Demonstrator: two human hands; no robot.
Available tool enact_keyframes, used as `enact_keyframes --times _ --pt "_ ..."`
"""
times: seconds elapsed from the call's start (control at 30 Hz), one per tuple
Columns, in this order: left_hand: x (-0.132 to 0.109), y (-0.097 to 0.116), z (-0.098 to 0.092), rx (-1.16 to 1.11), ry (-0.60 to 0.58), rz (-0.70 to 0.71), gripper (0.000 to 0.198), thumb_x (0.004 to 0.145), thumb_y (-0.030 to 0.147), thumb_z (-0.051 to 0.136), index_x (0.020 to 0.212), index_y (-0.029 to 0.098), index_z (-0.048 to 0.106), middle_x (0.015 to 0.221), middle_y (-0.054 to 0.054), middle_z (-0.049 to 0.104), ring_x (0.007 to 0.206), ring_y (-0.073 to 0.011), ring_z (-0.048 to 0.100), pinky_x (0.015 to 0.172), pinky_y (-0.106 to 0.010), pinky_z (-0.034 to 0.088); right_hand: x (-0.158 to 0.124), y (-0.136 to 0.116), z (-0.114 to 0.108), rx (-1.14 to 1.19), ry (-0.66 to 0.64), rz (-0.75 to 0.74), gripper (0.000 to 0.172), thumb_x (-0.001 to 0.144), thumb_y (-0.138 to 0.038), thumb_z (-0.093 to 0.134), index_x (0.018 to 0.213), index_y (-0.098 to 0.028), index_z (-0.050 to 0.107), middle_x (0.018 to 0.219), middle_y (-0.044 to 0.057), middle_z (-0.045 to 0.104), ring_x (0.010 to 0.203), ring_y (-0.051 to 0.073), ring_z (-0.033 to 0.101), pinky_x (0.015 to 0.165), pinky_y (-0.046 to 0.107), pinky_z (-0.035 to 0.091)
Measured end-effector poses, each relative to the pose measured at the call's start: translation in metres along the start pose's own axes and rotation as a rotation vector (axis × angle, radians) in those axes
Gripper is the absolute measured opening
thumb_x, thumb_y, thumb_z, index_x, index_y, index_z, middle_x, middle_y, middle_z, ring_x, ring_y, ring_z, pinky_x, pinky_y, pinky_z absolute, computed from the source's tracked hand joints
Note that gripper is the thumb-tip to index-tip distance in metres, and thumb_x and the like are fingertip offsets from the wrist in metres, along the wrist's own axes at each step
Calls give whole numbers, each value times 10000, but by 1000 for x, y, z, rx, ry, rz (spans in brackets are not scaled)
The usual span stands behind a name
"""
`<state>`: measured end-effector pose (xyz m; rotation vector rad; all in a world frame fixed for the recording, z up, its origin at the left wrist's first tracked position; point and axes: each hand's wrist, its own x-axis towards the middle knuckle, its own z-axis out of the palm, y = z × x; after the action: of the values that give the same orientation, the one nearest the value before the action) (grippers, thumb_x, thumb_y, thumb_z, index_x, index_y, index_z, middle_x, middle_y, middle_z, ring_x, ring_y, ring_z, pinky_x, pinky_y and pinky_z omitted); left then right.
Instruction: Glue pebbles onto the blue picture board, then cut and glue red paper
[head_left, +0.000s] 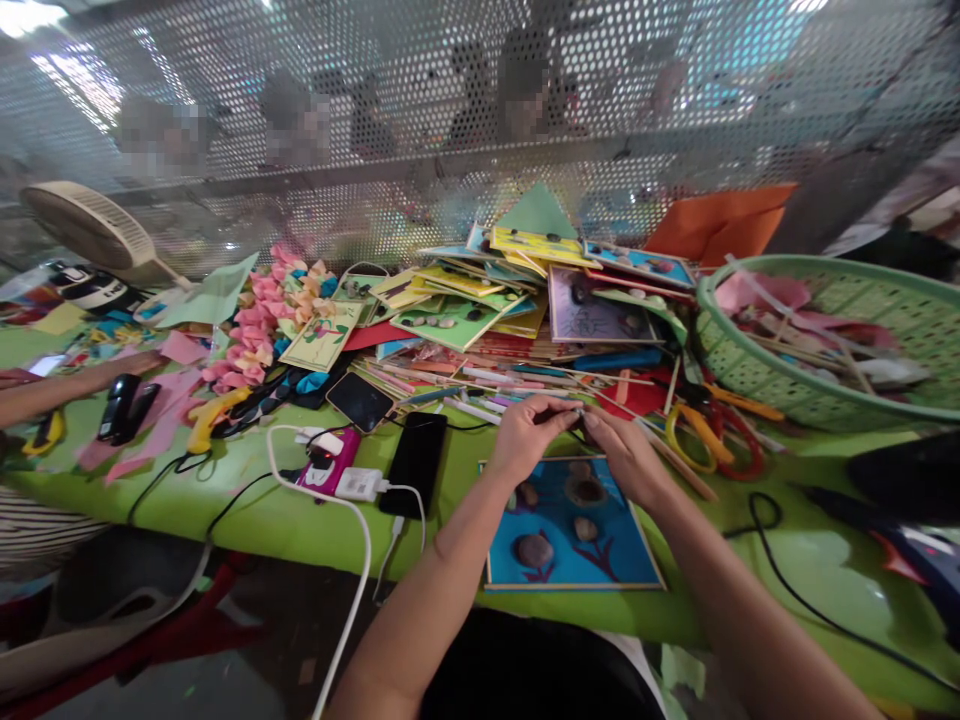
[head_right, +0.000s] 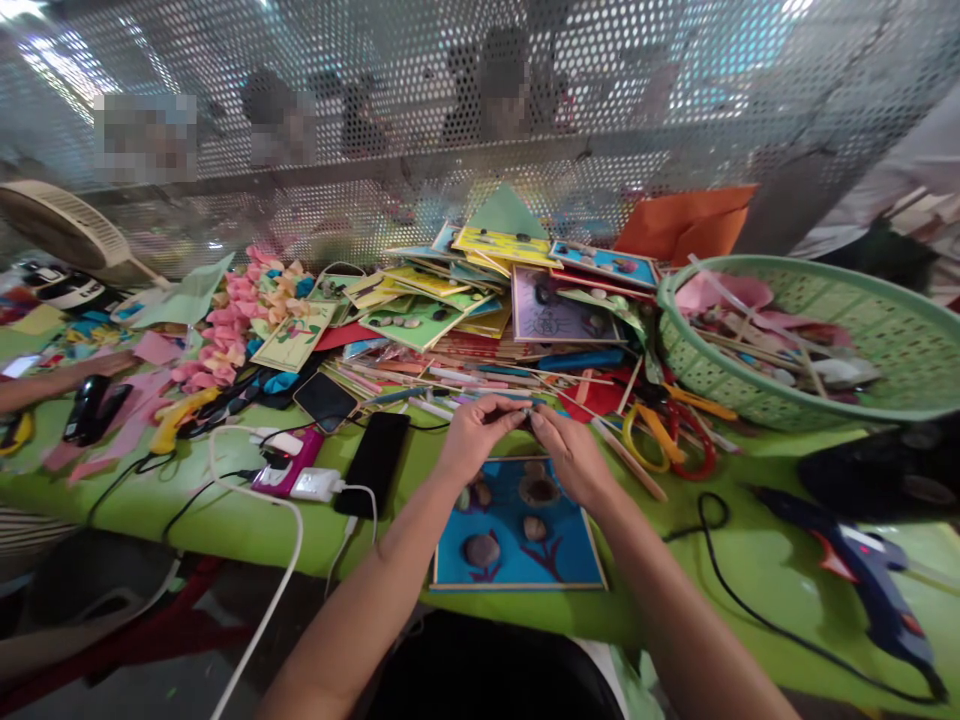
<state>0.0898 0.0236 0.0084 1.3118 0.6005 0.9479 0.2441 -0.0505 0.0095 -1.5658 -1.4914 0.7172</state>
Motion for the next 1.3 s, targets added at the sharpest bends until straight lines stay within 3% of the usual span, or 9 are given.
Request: enact_keyframes --times 0.23,0.63,0.93,1.2,1.3 --pt "0 -1 -1 -15 0 -10 266 775 395 821 934 182 814 961 -78 810 911 -233 737 909 -395 572 0 2 0 13 8 2 436 993 -598 395 769 -242 512 668 -1 546 634 198 505 614 334 361" --pt "-1 1 0 33 -15 56 275 793 424 816 928 184 810 979 -88 804 944 -240 736 915 -385 575 0 4 0 77 -8 11 449 1003 -584 427 966 -220 688 861 41 702 804 236 626 732 348 463" --pt "0 0 0 10 -10 32 254 790 397 811 926 182 806 977 -83 809 944 -243 740 918 -393 573 0 -1 0 118 -8 5 433 999 -564 430 980 -216 687 724 13 604 701 212 558 657 330 444" --pt "0 0 -1 27 -8 37 266 793 408 809 938 184 808 974 -83 806 936 -241 738 910 -392 575 0 1 0 97 13 -5 404 992 -545 432 796 -230 591 664 -3 536 639 193 480 603 322 382" --pt "0 0 0 13 -5 24 265 784 403 815 935 185 809 975 -82 808 934 -240 739 910 -393 575 0 2 0 96 24 -6 403 996 -541 426 838 -225 620 687 3 560 662 200 507 620 325 400"
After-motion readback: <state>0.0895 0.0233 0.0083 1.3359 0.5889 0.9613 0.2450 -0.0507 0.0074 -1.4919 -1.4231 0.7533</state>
